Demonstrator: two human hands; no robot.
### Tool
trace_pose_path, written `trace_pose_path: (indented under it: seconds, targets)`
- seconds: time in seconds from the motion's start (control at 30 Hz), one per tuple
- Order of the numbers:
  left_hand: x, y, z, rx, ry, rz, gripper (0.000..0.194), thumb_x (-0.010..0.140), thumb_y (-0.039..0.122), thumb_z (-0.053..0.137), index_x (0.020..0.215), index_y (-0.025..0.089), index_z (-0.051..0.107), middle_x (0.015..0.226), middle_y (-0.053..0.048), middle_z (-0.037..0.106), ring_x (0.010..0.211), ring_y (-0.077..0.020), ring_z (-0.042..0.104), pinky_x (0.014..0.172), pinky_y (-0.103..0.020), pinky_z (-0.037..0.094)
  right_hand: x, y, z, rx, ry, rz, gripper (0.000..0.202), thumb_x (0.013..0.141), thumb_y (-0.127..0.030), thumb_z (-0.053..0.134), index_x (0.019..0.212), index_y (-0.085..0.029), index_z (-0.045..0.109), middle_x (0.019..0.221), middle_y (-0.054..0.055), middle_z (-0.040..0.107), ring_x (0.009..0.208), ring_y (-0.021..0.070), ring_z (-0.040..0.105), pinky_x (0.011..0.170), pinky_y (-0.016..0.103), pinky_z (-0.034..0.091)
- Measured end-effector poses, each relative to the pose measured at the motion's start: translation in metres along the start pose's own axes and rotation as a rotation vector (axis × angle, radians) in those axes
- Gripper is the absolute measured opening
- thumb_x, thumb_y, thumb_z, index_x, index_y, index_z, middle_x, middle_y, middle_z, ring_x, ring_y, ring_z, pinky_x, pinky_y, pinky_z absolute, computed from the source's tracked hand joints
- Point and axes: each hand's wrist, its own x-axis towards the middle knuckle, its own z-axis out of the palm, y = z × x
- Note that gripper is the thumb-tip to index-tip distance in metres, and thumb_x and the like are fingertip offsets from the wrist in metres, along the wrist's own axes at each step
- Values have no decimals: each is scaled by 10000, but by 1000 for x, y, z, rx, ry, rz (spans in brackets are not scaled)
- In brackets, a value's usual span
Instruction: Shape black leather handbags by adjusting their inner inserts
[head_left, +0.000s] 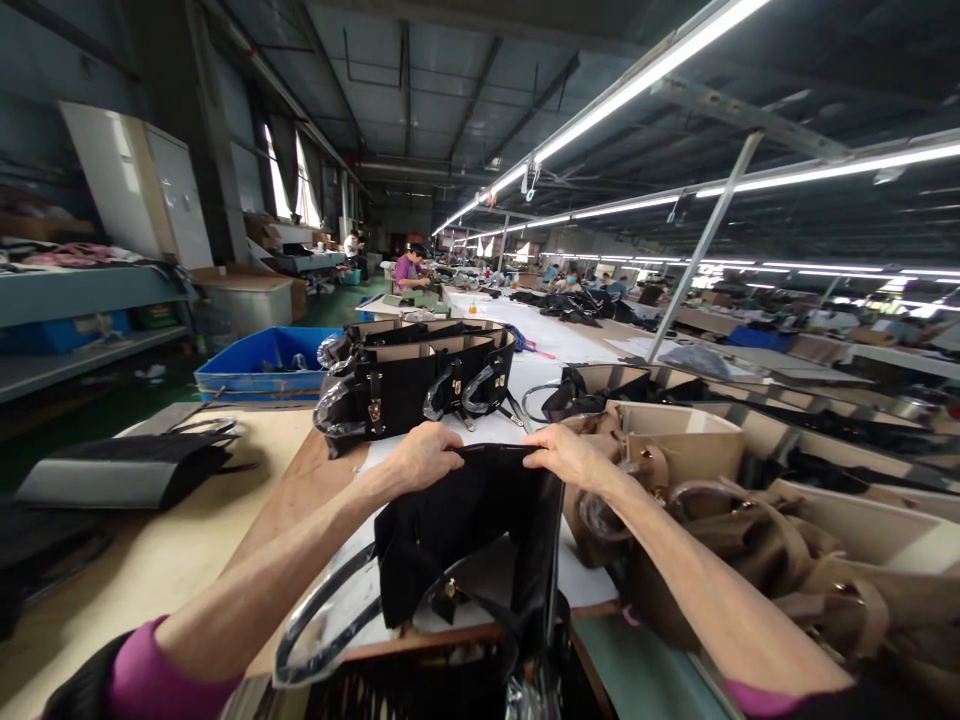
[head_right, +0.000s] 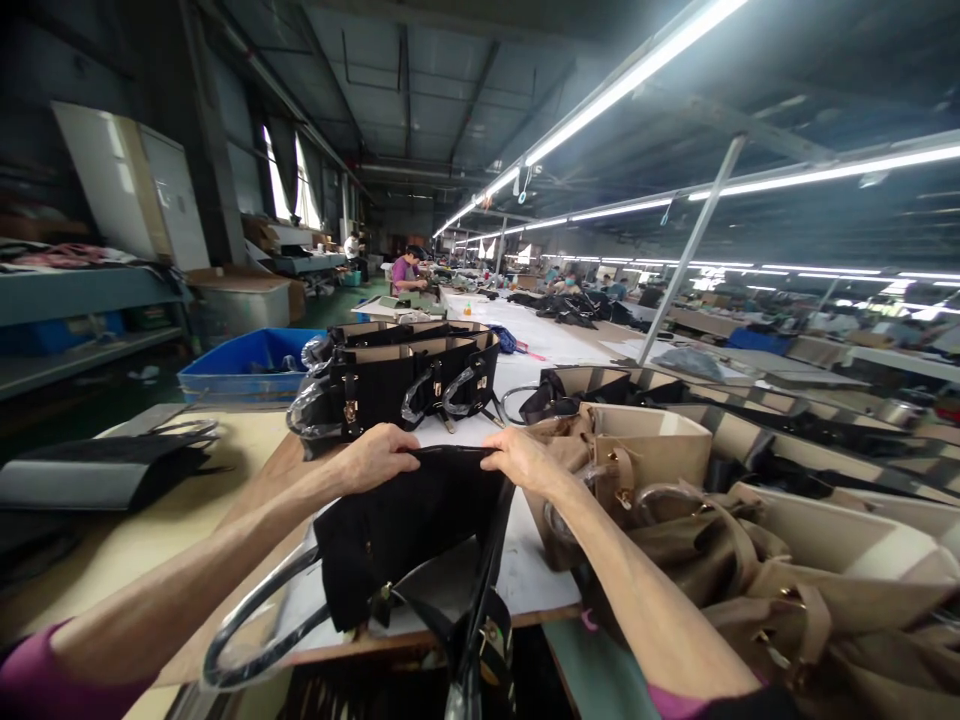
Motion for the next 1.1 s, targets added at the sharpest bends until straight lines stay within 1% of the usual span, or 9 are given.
trace_pose_path:
  seconds: [0.1, 0.27, 0.47, 0.57, 0.63, 0.7, 0.8, 0.9, 1.1]
  targets:
    - [7, -3, 3, 35, 20, -23, 172, 687, 233, 495, 633, 162, 643, 564, 8, 547, 583, -126, 505, 524, -208, 317, 1, 5, 2, 10, -13, -10, 164, 682, -262, 532, 698, -150, 649, 525, -45, 477, 540, 103, 428, 507, 213, 275]
    - [26, 0, 7, 54, 69, -20, 186, 658, 252, 567, 798, 251, 688, 743, 18, 640, 705, -151, 555, 583, -216, 352, 1, 9, 3, 5, -17, -29, 152, 680, -259, 539, 653, -142, 633, 498, -47, 435, 499, 92, 382, 479, 211, 249]
    - [46, 17, 10, 28, -15, 94, 165, 678, 241, 566, 771, 235, 702, 638, 35, 629, 663, -132, 555, 575, -195, 362, 2, 7, 1, -28, 7, -60, 137, 679, -254, 560, 709, -164, 659, 561, -39, 503, 584, 123, 451, 533, 218, 292]
    - [49, 22, 13, 46, -3, 90, 160, 688, 225, 552, 741, 207, 702, 597, 28, 614, 646, -130, 551, 573, -195, 363, 4, 3, -1, -62, 14, -60, 148, 691, -289, 581, 727, -173, 667, 598, -30, 543, 618, 138, 480, 568, 228, 313]
    - [49, 23, 15, 67, 18, 78, 159, 692, 223, 548, 728, 192, 700, 587, 19, 608, 647, -136, 551, 571, -201, 361, 6, -2, -2, -159, 23, -60, 174, 713, -327, 583, 759, -183, 671, 655, -13, 582, 663, 151, 504, 597, 233, 325]
    - [49, 24, 17, 95, 37, 67, 155, 694, 226, 548, 715, 187, 696, 584, 11, 604, 642, -141, 552, 569, -208, 358, 9, -10, -2, -331, 42, -60, 205, 762, -351, 541, 807, -196, 668, 719, 11, 610, 714, 163, 526, 616, 237, 328]
    - [50, 24, 19, 143, 57, 59, 153, 701, 237, 543, 692, 188, 688, 598, -3, 609, 646, -152, 560, 573, -219, 361, 13, -20, 1, -505, 71, -59, 233, 826, -321, 455, 839, -201, 654, 764, 40, 623, 762, 173, 551, 614, 243, 318]
    - [52, 23, 21, 193, 70, 53, 183, 723, 260, 523, 660, 181, 675, 629, -29, 624, 675, -174, 576, 590, -236, 375, 16, -24, 4, -529, 82, -65, 247, 844, -284, 417, 824, -192, 646, 758, 54, 629, 769, 176, 567, 606, 246, 308]
    - [57, 25, 26, 243, 63, 57, 210, 745, 246, 483, 674, 186, 671, 702, -54, 653, 751, -203, 602, 662, -264, 411, 18, -19, 6, -564, 97, -62, 283, 865, -274, 379, 814, -191, 645, 765, 65, 642, 771, 173, 581, 619, 249, 316]
